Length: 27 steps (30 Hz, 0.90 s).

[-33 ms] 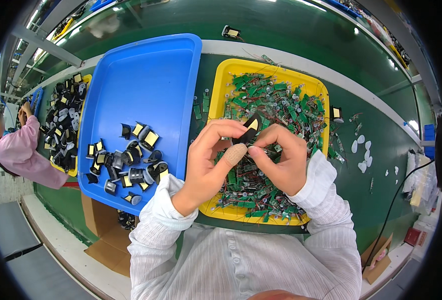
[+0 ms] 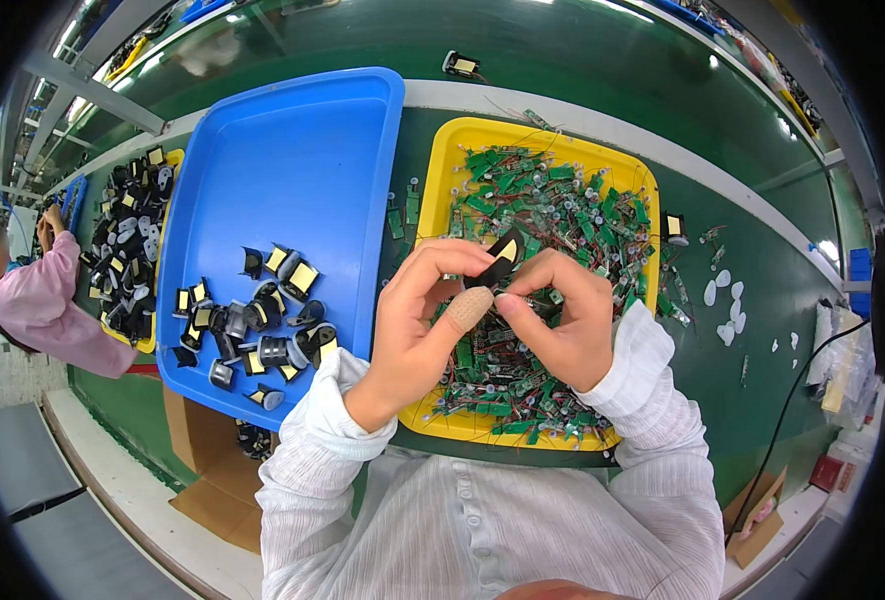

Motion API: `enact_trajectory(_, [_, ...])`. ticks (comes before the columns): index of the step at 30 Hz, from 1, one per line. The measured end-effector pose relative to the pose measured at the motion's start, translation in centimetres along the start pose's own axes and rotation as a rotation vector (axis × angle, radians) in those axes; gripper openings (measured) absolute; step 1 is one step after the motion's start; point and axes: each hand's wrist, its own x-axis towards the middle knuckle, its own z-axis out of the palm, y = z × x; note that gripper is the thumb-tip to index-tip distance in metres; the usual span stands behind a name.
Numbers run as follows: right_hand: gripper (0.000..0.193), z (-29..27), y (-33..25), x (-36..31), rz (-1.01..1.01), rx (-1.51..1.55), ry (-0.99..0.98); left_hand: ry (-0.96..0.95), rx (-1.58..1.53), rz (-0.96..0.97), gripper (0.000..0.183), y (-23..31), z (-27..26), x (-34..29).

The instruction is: The person repeatedly picks small black plastic housings from a blue tray and green circuit boards from a yellow tray, then inserts the boards into the housings by hand. The assembled units are placed back into the blue tray. The process is continuous and repetitive throughout the clip.

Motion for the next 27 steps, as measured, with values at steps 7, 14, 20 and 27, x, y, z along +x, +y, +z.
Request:
enact_trajectory(7, [0.011,0.1,-0.5,0.2,-0.039,-0.008,-0.103,-0.02,-0.071,0.013,0.017,0.0,0.2,-0.2])
enact_trajectory(14, [0.011,-0.1,0.3,-0.3,0.18,0.201,-0.078,-0.099,-0.226,-0.148,0.023,-0.4,-0.6,0.3])
enact_trajectory(20, [0.01,0.0,0.8,-0.3,0.213,0.278,-0.08,-0.106,-0.207,-0.123,0.021,-0.8,-0.4,0.3])
enact_trajectory(27, [0.01,0.3,0.7,-0.3,0.187,0.331,-0.11,-0.049,-0.106,-0.027,0.018,-0.6,-0.1,0.1])
